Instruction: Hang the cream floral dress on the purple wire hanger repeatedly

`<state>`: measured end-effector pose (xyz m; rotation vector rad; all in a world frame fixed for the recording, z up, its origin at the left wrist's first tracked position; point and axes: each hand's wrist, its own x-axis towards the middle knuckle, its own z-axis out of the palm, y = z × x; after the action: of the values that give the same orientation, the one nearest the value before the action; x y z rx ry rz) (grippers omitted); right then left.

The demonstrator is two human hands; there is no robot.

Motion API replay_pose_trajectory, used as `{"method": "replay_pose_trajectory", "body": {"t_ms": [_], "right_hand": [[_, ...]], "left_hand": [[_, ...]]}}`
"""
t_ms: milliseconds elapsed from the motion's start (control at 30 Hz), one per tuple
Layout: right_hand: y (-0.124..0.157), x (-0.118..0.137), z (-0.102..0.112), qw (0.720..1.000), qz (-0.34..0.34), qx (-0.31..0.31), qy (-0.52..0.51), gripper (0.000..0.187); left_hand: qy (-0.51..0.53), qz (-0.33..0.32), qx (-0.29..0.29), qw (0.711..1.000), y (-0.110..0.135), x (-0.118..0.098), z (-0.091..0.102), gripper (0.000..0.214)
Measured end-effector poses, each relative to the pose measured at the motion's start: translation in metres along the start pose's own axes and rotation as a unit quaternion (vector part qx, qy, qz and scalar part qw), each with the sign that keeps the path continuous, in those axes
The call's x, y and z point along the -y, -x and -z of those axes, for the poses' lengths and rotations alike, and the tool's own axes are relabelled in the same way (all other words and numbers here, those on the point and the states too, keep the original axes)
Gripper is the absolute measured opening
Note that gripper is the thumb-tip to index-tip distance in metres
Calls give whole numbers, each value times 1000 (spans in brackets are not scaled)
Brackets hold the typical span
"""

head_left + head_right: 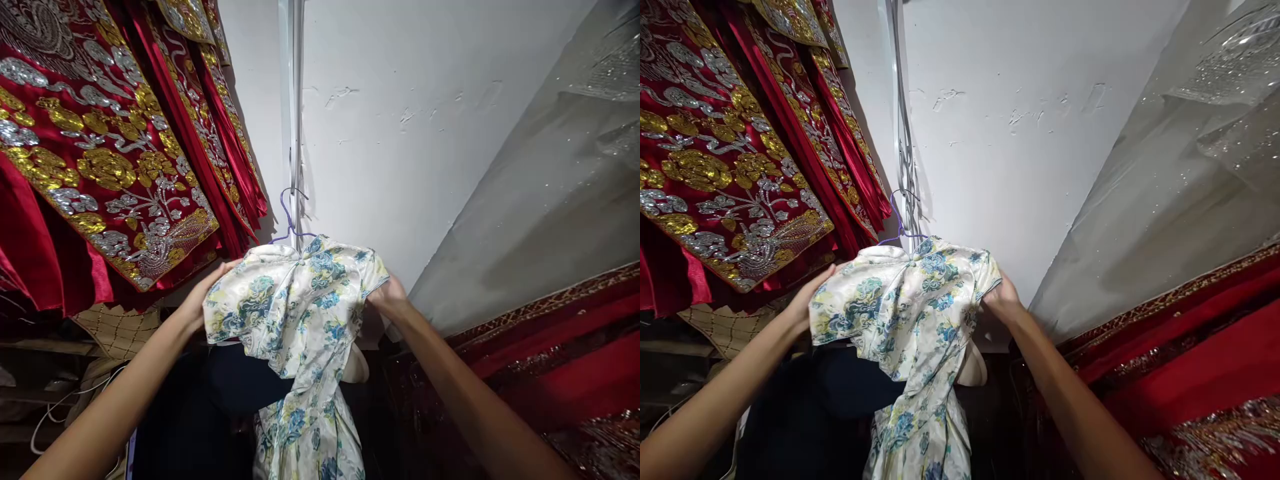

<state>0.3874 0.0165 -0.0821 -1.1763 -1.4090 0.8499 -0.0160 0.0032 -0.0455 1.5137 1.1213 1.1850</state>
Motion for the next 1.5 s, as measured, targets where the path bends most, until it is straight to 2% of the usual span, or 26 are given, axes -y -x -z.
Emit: {"method": "replay_pose_trajectory", "body": {"t_ms": [67, 133, 233, 300, 367, 467, 533, 633, 700, 733, 833, 867, 900, 967, 1000, 1033, 1133, 1233, 1333, 1400, 1433, 1467, 1500], "right_hand": [[-9, 14, 14, 996, -34, 4, -81, 72], [-13, 38, 21, 986, -48, 22, -161, 74], [-3, 87, 11, 979, 27, 53, -194, 74], [12, 117, -2, 981, 82, 49, -168, 74], [26, 139, -12, 986, 111, 40, -119, 79], [30, 153, -16, 987, 130, 70, -64, 81], [19, 157, -16, 984, 132, 103, -56, 82], [5, 162, -24, 981, 140, 118, -63, 85], [11, 165, -34, 976, 153, 139, -64, 84], [19, 167, -39, 968, 162, 180, -60, 84], [53, 166, -51, 903, 201, 379, -25, 77], [62, 162, -54, 890, 215, 402, 2, 71], [68, 157, -57, 894, 233, 382, 36, 65], [71, 140, -64, 919, 272, 259, 121, 60], [68, 130, -67, 920, 294, 202, 163, 63], [63, 120, -70, 912, 315, 169, 200, 69], [50, 96, -77, 880, 350, 164, 277, 86], [49, 84, -80, 855, 387, 168, 301, 90], [55, 77, -87, 832, 422, 162, 321, 92], [56, 69, -91, 826, 441, 138, 323, 95], [56, 63, -92, 827, 446, 125, 319, 97], [55, 57, -91, 832, 444, 113, 314, 98], [54, 51, -88, 840, 433, 102, 310, 99]], "left_hand": [[51, 12, 41, 998, -1, -13, 7, 64], [55, 22, 66, 996, -2, -26, 9, 59], [-47, 12, 59, 997, -7, -39, 1, 50], [-102, -29, 40, 994, -11, -41, -10, 47], [-129, -79, -4, 989, -16, -39, -18, 44], [-140, -112, -65, 982, -22, -37, -25, 41], [-150, -120, -71, 979, -28, -38, -28, 38], [-181, -137, -90, 970, -34, -39, -33, 35], [-207, -147, -118, 960, -33, -37, -36, 31], [-219, -150, -129, 955, -31, -35, -36, 29], [-238, -155, -163, 945, -19, -26, -36, 26], [-241, -160, -170, 942, -13, -23, -36, 26], [-240, -167, -172, 941, -8, -22, -38, 27], [-209, -188, -153, 947, 2, -25, -43, 28], [-175, -199, -132, 955, 6, -28, -47, 28], [-131, -206, -105, 964, 9, -34, -52, 27], [-14, -196, -13, 980, 19, -55, -68, 29], [32, -139, 75, 987, 32, -78, -81, 41], [106, -79, 95, 987, 45, -95, -91, 50], [152, -64, 91, 982, 47, -98, -94, 43], [156, -66, 103, 980, 45, -95, -94, 32], [151, -71, 123, 978, 41, -89, -92, 19], [145, -76, 141, 976, 36, -80, -90, 15]]}}
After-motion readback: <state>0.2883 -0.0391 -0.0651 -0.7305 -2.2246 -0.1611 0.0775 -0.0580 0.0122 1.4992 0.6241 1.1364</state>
